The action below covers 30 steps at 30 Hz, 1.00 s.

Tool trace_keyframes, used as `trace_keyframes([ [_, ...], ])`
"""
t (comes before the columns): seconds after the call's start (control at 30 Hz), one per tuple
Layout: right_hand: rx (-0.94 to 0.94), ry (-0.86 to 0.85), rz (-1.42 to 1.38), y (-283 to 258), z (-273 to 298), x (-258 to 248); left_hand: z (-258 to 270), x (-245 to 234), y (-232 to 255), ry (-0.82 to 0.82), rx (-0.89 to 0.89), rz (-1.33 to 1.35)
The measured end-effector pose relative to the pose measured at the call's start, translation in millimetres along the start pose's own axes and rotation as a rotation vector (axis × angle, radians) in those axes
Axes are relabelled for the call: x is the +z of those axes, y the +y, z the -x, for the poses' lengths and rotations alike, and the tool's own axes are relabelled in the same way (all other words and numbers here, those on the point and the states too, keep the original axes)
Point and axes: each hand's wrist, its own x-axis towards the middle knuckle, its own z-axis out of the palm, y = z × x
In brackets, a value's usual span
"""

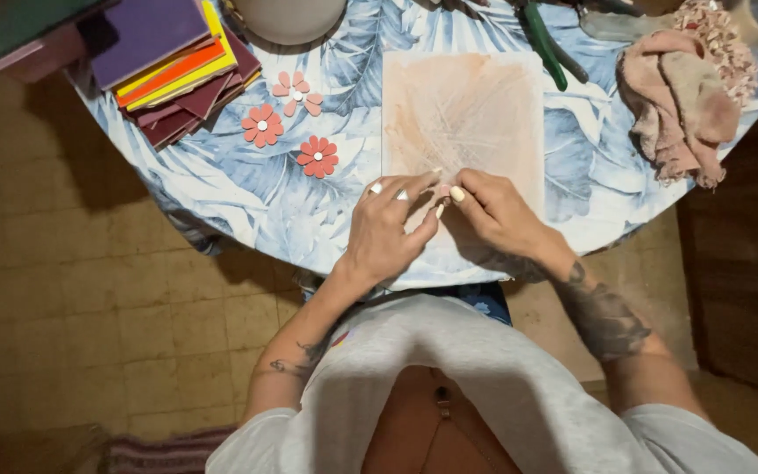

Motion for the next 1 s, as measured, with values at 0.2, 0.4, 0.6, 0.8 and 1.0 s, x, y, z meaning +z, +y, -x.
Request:
trace_keyframes([
  [0.2, 0.038, 0.044, -0.1, -1.1, 1.7, 1.7, -8.9, -4.0, 7.9, -0.004, 0.027, -0.03],
  [0.4, 0.179, 0.088, -0.469, -5.4, 2.9, 5.4, -8.9, -2.9, 8.6, 0.079, 0.049, -0.059],
  [0.6, 0.058, 0.036, -0.138, -2.7, 2.0, -2.0, -4.0, -3.9, 9.9, 0.018, 0.071, -0.098],
  [0.8, -0.183, -0.134, 0.864, 33.5, 42.5, -27.6, 29.1, -6.7, -7.8, -0.319, 0.264, -0.311],
  [1.0, -0.322, -0.123, 0.831, 50.0, 18.8, 2.0, 35.2, -11.2, -7.5, -0.439, 0.254, -0.295],
])
